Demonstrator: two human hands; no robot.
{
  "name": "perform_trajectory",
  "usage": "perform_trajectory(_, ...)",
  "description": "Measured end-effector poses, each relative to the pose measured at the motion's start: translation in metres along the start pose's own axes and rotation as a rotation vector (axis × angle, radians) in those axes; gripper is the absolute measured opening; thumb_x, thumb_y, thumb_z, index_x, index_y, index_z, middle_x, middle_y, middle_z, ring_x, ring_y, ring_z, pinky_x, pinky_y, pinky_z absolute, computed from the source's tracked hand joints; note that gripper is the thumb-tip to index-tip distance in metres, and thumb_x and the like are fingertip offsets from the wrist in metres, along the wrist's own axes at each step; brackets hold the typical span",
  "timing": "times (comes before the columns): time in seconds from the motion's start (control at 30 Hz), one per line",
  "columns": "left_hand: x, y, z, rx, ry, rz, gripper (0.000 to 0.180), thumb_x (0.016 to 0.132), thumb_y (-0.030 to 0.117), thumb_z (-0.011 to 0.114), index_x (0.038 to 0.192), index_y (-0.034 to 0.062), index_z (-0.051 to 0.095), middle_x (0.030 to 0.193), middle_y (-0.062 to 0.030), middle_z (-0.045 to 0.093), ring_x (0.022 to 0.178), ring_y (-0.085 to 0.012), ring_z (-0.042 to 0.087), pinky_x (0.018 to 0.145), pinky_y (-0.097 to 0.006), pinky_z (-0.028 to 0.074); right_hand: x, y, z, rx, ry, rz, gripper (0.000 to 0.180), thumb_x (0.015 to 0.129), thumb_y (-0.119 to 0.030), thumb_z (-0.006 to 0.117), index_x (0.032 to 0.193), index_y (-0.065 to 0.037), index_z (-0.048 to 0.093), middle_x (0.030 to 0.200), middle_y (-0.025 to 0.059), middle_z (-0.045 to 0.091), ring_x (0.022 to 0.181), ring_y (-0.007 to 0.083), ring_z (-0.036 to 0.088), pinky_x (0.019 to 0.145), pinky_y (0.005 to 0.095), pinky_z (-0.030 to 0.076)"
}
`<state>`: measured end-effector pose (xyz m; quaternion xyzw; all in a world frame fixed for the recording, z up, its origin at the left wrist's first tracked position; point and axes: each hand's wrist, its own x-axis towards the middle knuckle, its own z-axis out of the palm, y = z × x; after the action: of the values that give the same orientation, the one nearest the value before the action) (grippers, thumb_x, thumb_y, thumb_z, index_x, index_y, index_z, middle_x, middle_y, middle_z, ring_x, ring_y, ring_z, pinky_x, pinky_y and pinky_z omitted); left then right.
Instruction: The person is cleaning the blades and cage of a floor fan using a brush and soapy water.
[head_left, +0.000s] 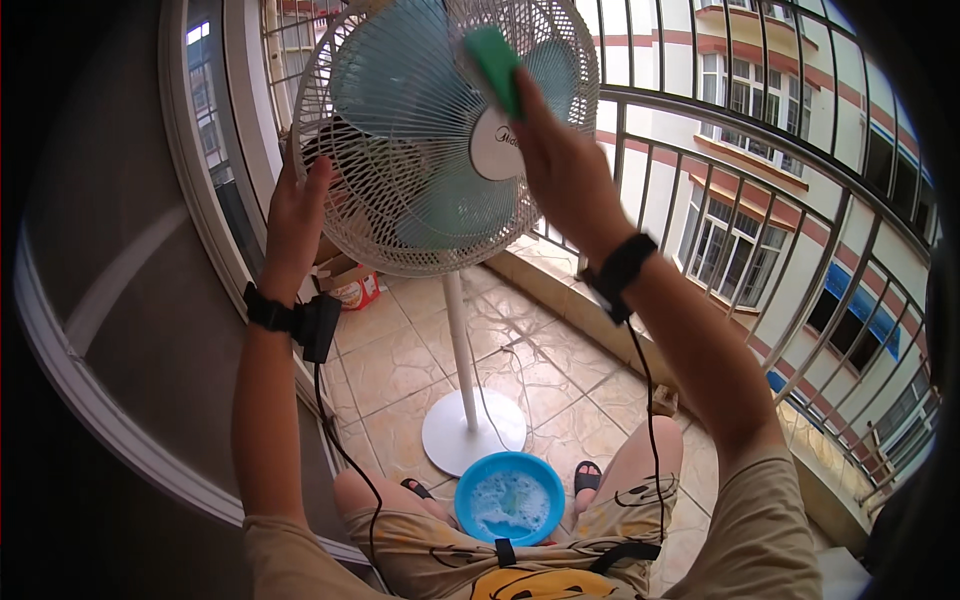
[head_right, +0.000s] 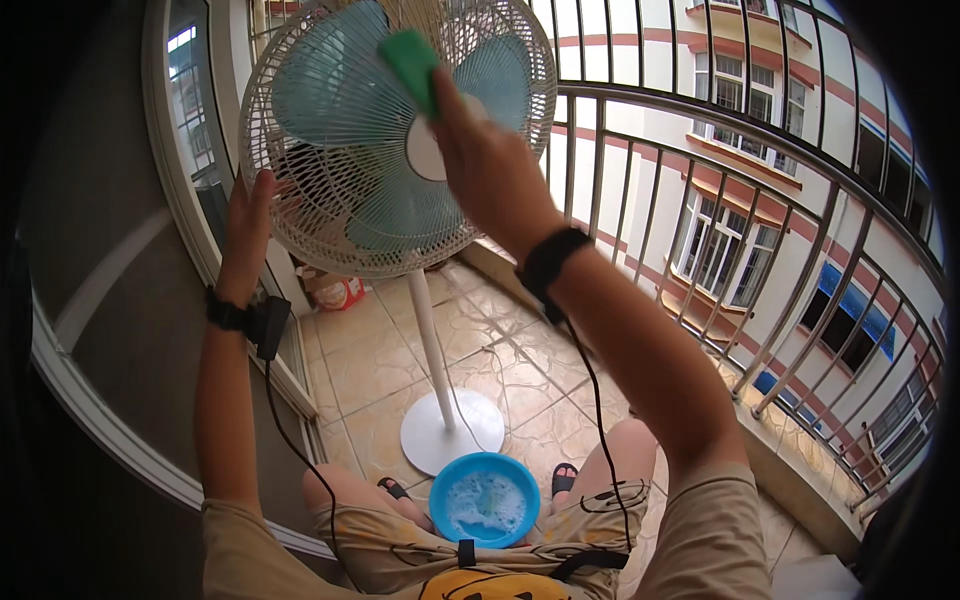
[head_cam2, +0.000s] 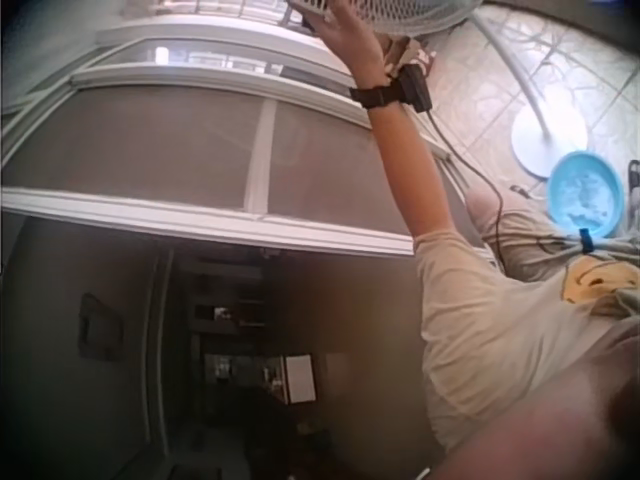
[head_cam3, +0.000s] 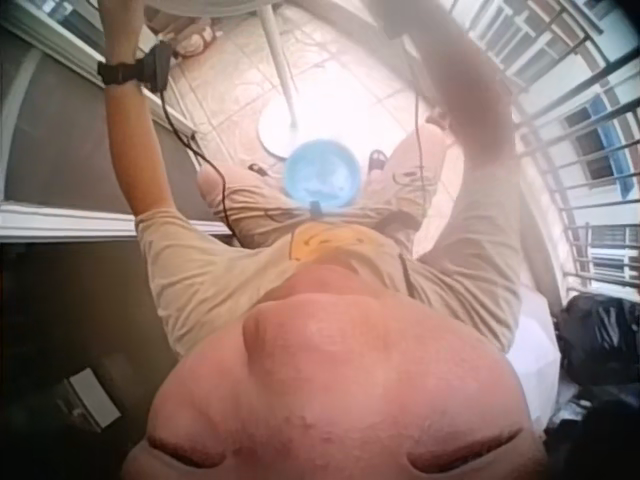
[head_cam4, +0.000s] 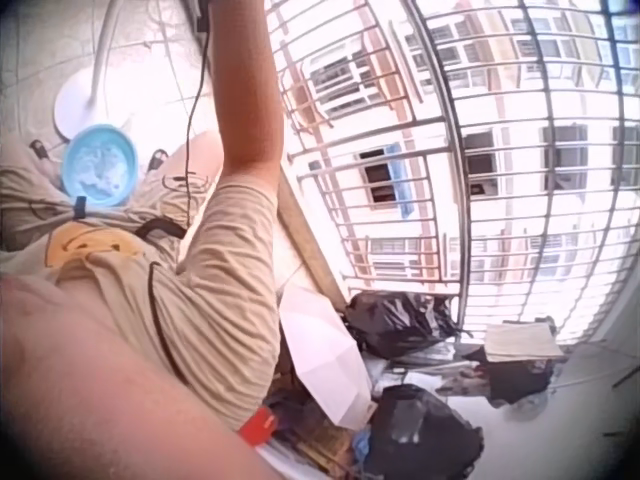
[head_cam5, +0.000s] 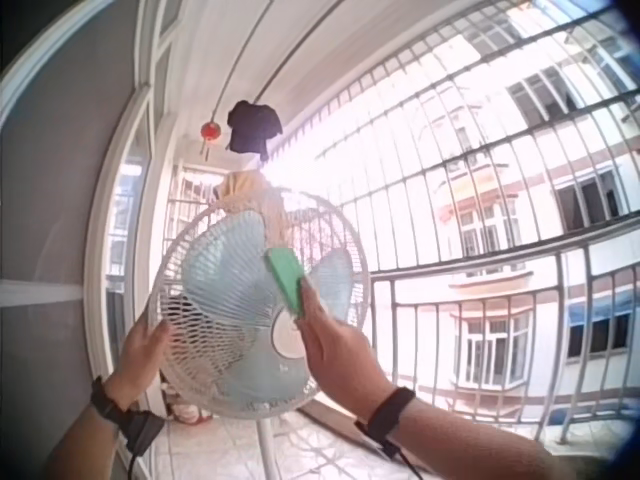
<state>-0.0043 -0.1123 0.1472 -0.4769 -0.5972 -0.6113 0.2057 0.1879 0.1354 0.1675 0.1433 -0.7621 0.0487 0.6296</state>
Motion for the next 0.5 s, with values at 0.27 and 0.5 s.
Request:
perform_trajectory(0.27, -0.022, 0.007, 0.011, 0.021, 0.067, 0.106, 0.075, 0.102, 0.051, 0.055, 0.157, 0.0066, 0.03, 0.132, -0.0114, 0.058, 0.115, -0.0175, 0.061, 0.096, -0.031, 0.052, -0.028, -0.031, 0.049, 0.005, 0.073, 0.182, 0.063, 0.102, -0.015, 0.055, 0.158, -0.014, 0.027, 0.068, 0.0191, 0.064, 0.059, 0.037, 0.067, 0.052, 0.0462, 0.052)
perform_trajectory(0.5, -0.017, 0.013, 0.013, 0.069, 0.117, 0.129, 0.071, 0.103, 0.047, 0.056, 0.157, 0.0076, 0.032, 0.123, -0.0097, 0.064, 0.104, -0.0146, 0.063, 0.088, -0.028, 0.052, -0.148, -0.079, 0.062, 0.075, -0.381, 0.394, 0.069, 0.099, -0.016, 0.06, 0.16, -0.021, 0.027, 0.075, 0.0175, 0.063, 0.064, 0.0367, 0.066, 0.053, 0.0478, 0.051)
